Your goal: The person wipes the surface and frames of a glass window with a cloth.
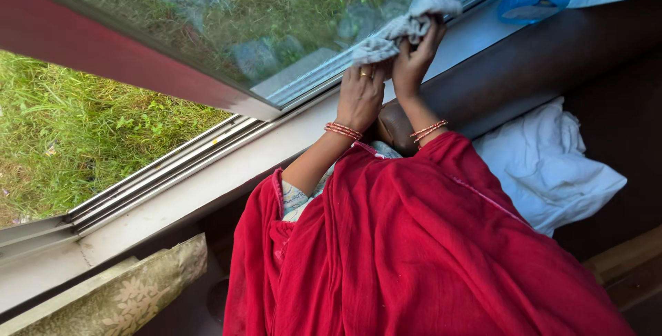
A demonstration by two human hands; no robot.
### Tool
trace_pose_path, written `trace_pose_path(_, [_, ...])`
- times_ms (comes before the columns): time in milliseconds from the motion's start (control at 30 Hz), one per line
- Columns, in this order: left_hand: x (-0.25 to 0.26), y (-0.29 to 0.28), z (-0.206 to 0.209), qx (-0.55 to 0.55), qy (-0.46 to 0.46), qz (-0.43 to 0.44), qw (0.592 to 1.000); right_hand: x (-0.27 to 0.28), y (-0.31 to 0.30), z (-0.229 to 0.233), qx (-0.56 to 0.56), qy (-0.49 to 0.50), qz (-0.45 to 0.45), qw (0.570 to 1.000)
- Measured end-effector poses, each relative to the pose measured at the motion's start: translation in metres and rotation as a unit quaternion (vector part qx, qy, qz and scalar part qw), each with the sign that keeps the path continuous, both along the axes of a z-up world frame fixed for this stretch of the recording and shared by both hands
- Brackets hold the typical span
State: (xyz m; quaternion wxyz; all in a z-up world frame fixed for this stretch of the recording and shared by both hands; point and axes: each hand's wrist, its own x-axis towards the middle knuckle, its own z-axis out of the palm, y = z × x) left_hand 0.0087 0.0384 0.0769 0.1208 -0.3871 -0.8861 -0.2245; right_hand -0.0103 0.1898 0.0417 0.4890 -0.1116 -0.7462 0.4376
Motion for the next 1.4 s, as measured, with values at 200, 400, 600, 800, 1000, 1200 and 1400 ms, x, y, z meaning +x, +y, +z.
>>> trace_pose_path(200, [0.002,0.013,0.017,0.066,0.001,-0.004,0.998,-0.009,0.014,-0.011,-0.095,-0.014,0.001,0.995])
trace_pose_path(400, [0.014,-0.005,0.027,0.18,-0.056,0.01,0.982,0.004,-0.005,0.06,0.108,0.022,0.034,0.993])
trace_pose_path(600, [0.034,-0.062,-0.023,0.256,-0.039,0.102,0.96,0.004,-0.055,0.071,0.351,0.031,0.175,0.919])
trace_pose_path(800, [0.05,-0.096,-0.049,0.297,-0.077,0.194,0.932,0.011,-0.118,0.106,0.386,0.089,0.347,0.85])
trace_pose_path(1000, [0.033,-0.085,0.02,0.285,0.035,0.199,0.937,0.006,-0.089,0.148,0.358,0.097,0.287,0.883])
trace_pose_path(1200, [0.007,-0.039,0.105,0.161,0.059,0.128,0.977,-0.003,-0.027,0.135,0.249,0.093,0.109,0.958])
trace_pose_path(1400, [-0.008,0.006,0.111,0.112,0.149,-0.004,0.982,-0.002,0.0,0.064,0.017,0.074,0.07,0.995])
